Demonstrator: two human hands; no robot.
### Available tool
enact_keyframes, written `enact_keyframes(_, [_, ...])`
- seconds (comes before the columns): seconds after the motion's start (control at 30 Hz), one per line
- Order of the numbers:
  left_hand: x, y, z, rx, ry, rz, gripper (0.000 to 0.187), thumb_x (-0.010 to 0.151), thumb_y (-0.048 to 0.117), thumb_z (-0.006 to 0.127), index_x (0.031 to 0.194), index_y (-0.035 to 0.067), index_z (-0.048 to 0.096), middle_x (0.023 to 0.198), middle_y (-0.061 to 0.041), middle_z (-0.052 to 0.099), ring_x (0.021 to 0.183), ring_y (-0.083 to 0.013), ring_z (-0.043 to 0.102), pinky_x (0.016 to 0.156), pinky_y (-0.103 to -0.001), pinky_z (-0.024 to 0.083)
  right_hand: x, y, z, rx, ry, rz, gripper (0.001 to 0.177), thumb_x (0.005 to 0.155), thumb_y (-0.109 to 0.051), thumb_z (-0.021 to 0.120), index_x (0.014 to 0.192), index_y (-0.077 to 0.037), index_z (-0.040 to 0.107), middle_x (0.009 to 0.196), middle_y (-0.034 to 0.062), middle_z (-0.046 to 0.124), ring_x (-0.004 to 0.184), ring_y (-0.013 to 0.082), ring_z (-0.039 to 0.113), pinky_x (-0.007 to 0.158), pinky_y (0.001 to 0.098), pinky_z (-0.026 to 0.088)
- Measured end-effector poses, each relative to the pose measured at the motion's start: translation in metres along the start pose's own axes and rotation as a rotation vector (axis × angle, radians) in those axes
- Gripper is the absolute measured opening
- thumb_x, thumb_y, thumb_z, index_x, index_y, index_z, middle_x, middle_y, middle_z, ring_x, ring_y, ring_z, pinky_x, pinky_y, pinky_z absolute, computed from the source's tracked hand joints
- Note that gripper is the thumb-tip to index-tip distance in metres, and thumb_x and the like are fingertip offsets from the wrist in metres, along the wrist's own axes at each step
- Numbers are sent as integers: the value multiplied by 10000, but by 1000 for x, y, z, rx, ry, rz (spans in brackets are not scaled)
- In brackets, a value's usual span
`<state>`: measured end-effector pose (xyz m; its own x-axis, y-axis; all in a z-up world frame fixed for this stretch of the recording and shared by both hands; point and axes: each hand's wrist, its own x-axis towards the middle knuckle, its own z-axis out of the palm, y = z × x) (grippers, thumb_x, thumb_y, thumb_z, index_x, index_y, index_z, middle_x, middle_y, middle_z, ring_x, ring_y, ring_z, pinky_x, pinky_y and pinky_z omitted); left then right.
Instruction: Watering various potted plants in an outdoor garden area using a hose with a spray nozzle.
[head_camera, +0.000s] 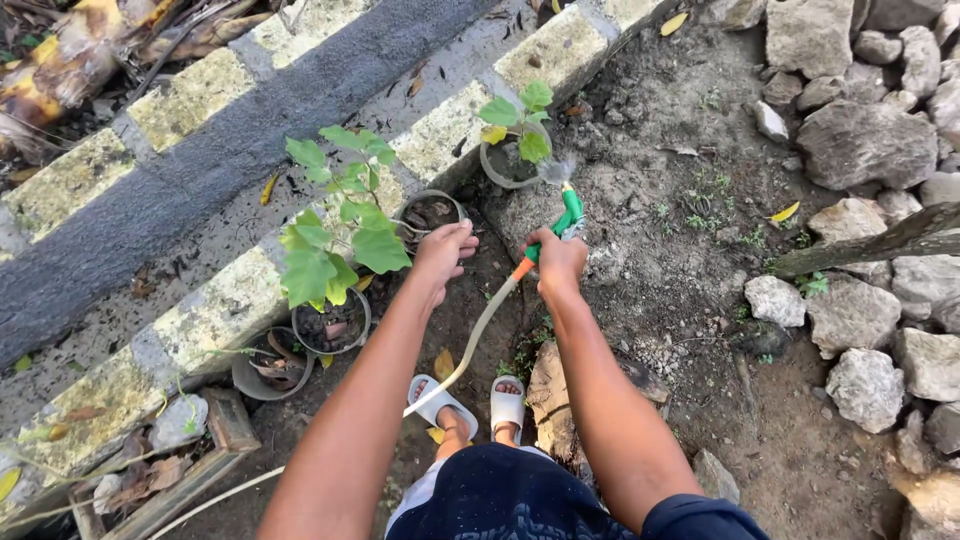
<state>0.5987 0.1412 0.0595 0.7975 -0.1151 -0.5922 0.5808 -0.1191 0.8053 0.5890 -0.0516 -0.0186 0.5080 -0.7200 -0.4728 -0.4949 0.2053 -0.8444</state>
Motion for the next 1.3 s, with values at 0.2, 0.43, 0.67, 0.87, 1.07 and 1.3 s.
enact_keyframes(0.2, [-4,8,-33,19,-17,38,501,982,503,636,1360,175,619,1209,-86,744,1153,-250,696,892,-460,473,25,-10,19,113,3,-62,336,617,-179,850,851,-6,682,669,140,689,652,298,750,511,456,606])
enact_keyframes(0.43, [40,23,-44,23,-25,96,490,974,518,648,1328,179,652,1173,-71,759,1099,-214,720,835,-416,494,-79,-60,26,224,-43,-144,173,707,-54,758,839,35,688,699,131,664,636,238,729,540,396,593])
enact_keyframes(0.67, [132,32,33,28,-49,77,462,915,470,718,1204,110,727,1029,-96,786,940,-218,762,695,-340,550,-57,-55,42,-32,-48,-232,202,736,-134,788,876,-4,723,768,168,719,754,296,748,670,451,561])
enact_keyframes(0.87, [170,68,81,33,-1,21,452,854,464,758,1081,73,767,904,-137,789,788,-245,786,619,-366,599,-34,-51,60,-257,-55,-99,210,780,-273,765,827,-69,760,763,149,724,822,363,727,756,518,506])
enact_keyframes(1.07, [225,67,107,243,201,-101,333,676,317,883,876,69,787,707,-103,755,608,-251,759,510,-354,585,8,-47,83,-225,-90,-44,128,801,-205,686,801,-86,733,688,150,689,735,315,711,687,489,497])
enact_keyframes(1.3, [288,33,131,30,33,-337,250,865,319,720,970,97,765,727,-48,702,618,-204,678,610,-327,557,61,-24,98,-198,-109,62,174,785,-248,695,783,-74,706,693,178,692,770,349,726,719,456,537])
